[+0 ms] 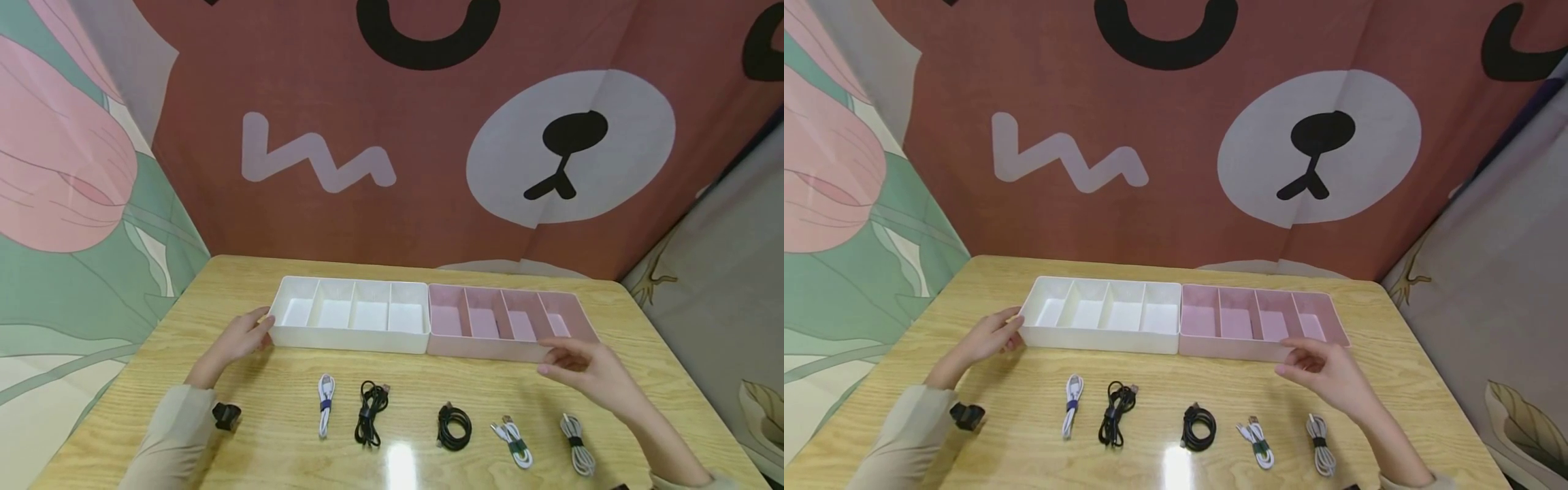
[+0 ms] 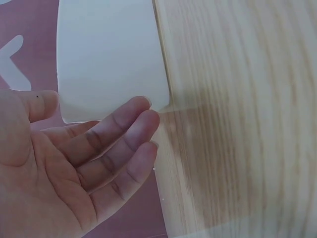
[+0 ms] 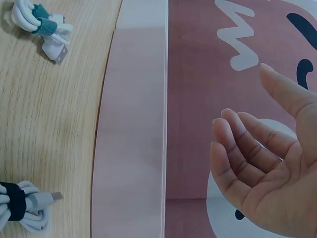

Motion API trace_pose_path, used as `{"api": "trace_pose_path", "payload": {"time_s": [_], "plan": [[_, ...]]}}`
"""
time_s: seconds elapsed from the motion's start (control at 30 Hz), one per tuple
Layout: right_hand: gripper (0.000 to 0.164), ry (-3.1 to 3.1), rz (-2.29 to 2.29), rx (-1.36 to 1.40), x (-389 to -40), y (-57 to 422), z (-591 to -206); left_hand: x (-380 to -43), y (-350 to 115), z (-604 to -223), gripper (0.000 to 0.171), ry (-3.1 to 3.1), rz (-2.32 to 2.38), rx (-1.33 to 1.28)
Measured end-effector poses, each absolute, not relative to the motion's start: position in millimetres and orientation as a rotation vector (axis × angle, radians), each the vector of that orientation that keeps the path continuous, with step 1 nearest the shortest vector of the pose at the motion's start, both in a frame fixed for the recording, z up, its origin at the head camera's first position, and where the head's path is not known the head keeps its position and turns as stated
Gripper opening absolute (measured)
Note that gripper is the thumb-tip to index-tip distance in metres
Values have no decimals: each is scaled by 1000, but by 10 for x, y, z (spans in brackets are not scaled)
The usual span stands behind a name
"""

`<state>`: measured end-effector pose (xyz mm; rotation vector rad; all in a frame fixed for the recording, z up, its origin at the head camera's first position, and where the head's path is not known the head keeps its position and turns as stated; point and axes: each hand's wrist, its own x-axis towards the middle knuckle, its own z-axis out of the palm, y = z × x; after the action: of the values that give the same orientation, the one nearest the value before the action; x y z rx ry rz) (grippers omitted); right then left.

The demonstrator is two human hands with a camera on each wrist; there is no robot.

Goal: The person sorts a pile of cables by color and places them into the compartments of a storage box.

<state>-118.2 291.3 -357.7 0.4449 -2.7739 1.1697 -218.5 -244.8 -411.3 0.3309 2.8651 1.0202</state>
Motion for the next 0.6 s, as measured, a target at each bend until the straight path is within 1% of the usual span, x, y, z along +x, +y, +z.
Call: {"api": "trace_pose_path", "payload": {"time_s": [0.37, 0.6], "plan": [[31, -2709, 1413, 538, -1192, 2893, -3647, -2191, -2462, -4120, 45, 2880, 977, 361], [30, -2686, 1481, 567, -1178, 2853, -3678, -2189, -2469, -4128, 44, 2868, 999, 360]]}}
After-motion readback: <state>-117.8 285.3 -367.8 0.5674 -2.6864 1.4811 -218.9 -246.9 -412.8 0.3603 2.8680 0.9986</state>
